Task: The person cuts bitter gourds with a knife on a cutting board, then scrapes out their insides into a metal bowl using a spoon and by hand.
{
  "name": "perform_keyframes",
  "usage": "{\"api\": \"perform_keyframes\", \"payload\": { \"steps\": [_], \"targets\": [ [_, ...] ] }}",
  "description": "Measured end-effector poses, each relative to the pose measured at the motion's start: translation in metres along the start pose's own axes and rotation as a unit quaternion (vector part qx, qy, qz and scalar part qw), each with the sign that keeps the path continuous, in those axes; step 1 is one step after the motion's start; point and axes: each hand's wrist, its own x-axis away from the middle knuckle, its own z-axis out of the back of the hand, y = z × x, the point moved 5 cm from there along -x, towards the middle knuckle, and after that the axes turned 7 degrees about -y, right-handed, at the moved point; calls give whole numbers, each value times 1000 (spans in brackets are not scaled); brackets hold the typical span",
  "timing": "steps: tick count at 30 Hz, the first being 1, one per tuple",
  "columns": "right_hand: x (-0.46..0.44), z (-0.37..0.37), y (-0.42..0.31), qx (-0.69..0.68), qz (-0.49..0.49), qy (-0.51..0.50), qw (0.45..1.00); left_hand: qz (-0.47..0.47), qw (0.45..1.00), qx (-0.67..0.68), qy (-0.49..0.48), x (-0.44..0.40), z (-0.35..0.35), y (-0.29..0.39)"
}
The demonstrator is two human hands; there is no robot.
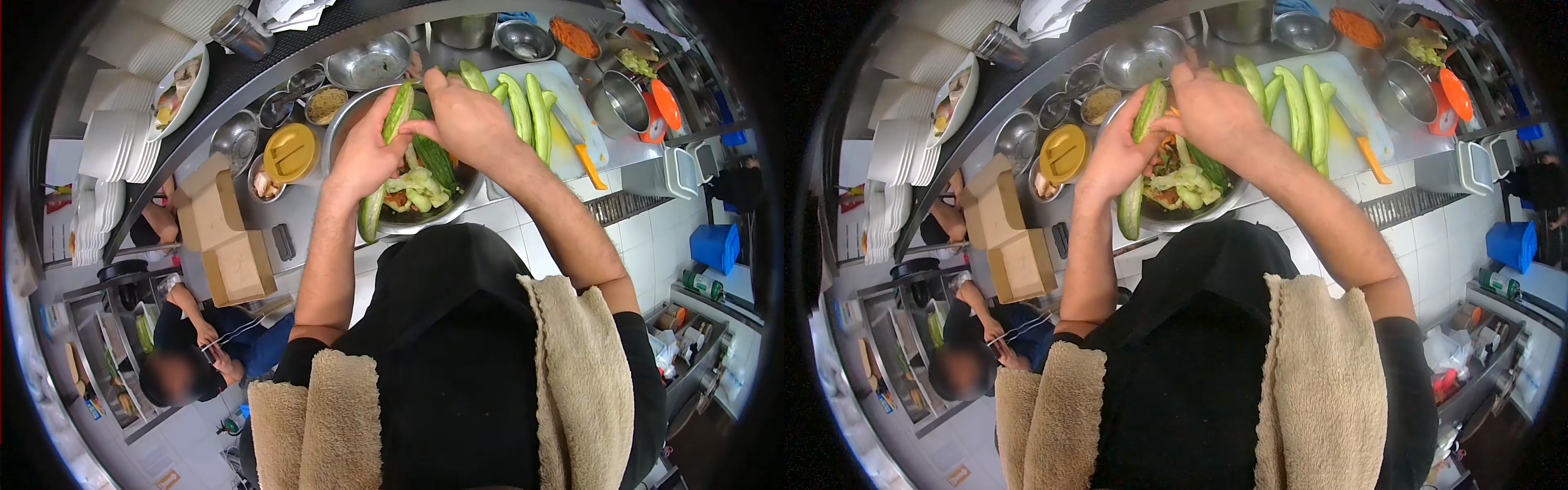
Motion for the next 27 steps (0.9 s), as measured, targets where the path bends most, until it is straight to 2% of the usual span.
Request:
{"api": "perform_keyframes", "payload": {
  "steps": [2, 4, 9, 14, 20, 24, 27],
  "targets": [
    [0, -3, 1, 5, 24, 5, 1000, -37, 998, -54, -11, -7, 4, -12],
    [-3, -8, 3, 1, 34, -13, 999, -34, 997, -59, -27, -5, 3, -8],
    [-9, -22, 4, -2, 46, -51, 998, 45, 998, -14, -50, 0, -1, -2],
    [-11, -37, 7, -10, 45, -108, 993, 52, 996, 18, -73, -3, -5, -16],
    [-6, -72, 9, -60, 18, -115, 991, 46, 997, -13, -62, -8, -6, -20],
    [-8, -82, 5, -72, 40, -130, 988, 52, 997, -25, -59, -15, -7, -31],
    [-6, -90, 4, -58, 63, -162, 983, 67, 993, -14, -92, -22, -8, -45]
  ]
}}
